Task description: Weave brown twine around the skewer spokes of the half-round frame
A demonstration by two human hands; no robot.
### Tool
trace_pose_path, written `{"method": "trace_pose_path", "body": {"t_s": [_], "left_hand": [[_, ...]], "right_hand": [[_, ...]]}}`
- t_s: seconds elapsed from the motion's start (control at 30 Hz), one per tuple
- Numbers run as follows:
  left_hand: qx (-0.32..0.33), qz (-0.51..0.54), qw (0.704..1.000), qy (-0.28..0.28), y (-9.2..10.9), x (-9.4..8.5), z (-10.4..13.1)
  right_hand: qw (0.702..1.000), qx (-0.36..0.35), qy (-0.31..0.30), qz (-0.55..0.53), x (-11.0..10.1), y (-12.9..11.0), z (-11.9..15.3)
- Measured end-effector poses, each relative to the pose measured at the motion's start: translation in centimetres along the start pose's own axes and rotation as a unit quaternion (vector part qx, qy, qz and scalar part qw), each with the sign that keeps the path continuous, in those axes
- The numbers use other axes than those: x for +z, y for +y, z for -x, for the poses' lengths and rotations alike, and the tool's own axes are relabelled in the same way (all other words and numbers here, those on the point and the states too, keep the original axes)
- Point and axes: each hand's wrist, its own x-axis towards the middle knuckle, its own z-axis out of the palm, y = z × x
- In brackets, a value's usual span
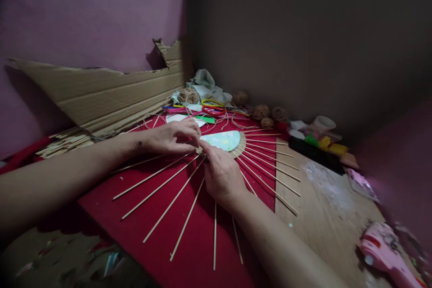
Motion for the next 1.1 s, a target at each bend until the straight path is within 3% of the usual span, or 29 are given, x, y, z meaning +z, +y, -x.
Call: {"method": "trace_pose_path", "body": {"t_s": [0.1, 0.2, 0.3, 0.37, 0.53, 0.6, 0.73, 0.93, 1.1], "left_hand": [[0.011, -0.031, 0.999, -0.003, 0.1, 0.2, 0.0], [0.046, -0.090, 0.993, 0.068, 0.8, 0.3, 0.0], [0.111, -0.154, 0.976, 0.103, 2.1, 0.6, -0.1], [0.136, -0.201, 0.964, 0.105, 2.7, 0.9, -0.1], [0.173, -0.332, 0.923, 0.092, 2.9, 1.2, 0.2], [0.183, -0.374, 0.902, 0.111, 2.7, 1.1, 0.3], [0.217, -0.432, 0.862, 0.155, 2.5, 1.1, 0.2], [0.257, -0.435, 0.852, 0.138, 2.3, 1.1, 0.3], [0.271, -0.393, 0.861, 0.175, 2.4, 1.5, 0.3]], "right_hand": [[1.000, 0.011, 0.012, -0.026, 0.1, -0.1, -0.1], [0.987, 0.072, 0.073, -0.124, -0.3, -0.2, -0.4], [0.940, 0.174, 0.148, -0.253, -1.2, -0.3, -0.8], [0.906, 0.219, 0.158, -0.327, -1.8, -0.2, -0.9], [0.842, 0.249, 0.122, -0.463, -2.5, 0.2, -0.6], [0.817, 0.263, 0.102, -0.503, -2.6, 0.3, -0.6], [0.802, 0.260, 0.064, -0.534, -2.7, 0.6, -0.7], [0.795, 0.244, 0.004, -0.555, -3.3, 0.7, -0.7], [0.778, 0.253, -0.055, -0.573, -4.2, 0.7, -0.8]]}}
